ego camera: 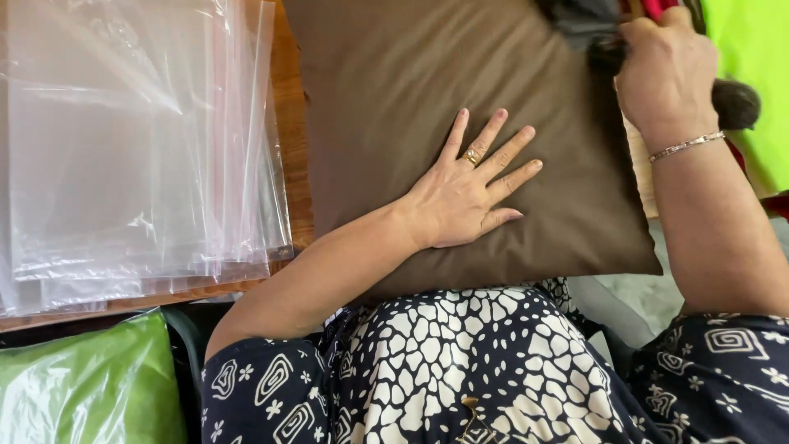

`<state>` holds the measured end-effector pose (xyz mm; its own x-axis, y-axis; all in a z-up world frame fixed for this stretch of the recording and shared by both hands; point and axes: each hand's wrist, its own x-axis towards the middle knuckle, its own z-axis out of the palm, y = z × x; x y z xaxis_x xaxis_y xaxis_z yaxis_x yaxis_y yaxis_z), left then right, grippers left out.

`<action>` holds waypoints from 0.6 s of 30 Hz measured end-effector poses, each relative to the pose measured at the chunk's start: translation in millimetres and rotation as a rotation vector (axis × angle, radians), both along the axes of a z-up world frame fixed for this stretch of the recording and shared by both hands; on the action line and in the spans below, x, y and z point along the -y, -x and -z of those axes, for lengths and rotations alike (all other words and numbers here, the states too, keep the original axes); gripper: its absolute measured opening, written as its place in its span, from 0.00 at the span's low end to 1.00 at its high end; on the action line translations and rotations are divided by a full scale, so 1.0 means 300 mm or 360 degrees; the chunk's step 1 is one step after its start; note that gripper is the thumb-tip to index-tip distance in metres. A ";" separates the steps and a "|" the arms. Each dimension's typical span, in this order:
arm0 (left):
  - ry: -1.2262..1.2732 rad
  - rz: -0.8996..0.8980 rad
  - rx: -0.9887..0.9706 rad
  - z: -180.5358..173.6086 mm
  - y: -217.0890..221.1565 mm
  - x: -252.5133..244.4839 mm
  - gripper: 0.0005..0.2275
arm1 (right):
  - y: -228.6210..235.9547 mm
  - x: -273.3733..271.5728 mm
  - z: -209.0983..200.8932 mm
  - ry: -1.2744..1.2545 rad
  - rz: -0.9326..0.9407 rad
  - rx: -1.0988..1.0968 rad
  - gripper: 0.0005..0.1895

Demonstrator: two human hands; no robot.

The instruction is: Brushing a brown cushion with a handheld brush to clean or smooth the fabric.

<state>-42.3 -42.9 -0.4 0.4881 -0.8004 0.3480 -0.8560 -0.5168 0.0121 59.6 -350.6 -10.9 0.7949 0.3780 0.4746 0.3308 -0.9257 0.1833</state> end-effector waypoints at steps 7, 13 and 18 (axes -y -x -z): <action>-0.0098 -0.0066 -0.0209 -0.009 -0.026 0.011 0.27 | 0.191 -0.387 -0.294 -0.0357 -0.0391 -0.0176 0.18; 0.0109 -0.0058 -0.0578 0.005 -0.026 0.008 0.28 | 0.160 -0.522 -0.179 -0.0225 -0.0743 -0.0584 0.19; 0.0116 -0.0072 -0.0149 -0.008 -0.031 -0.017 0.27 | -0.122 -0.235 -0.053 -0.0076 -0.0056 -0.0323 0.15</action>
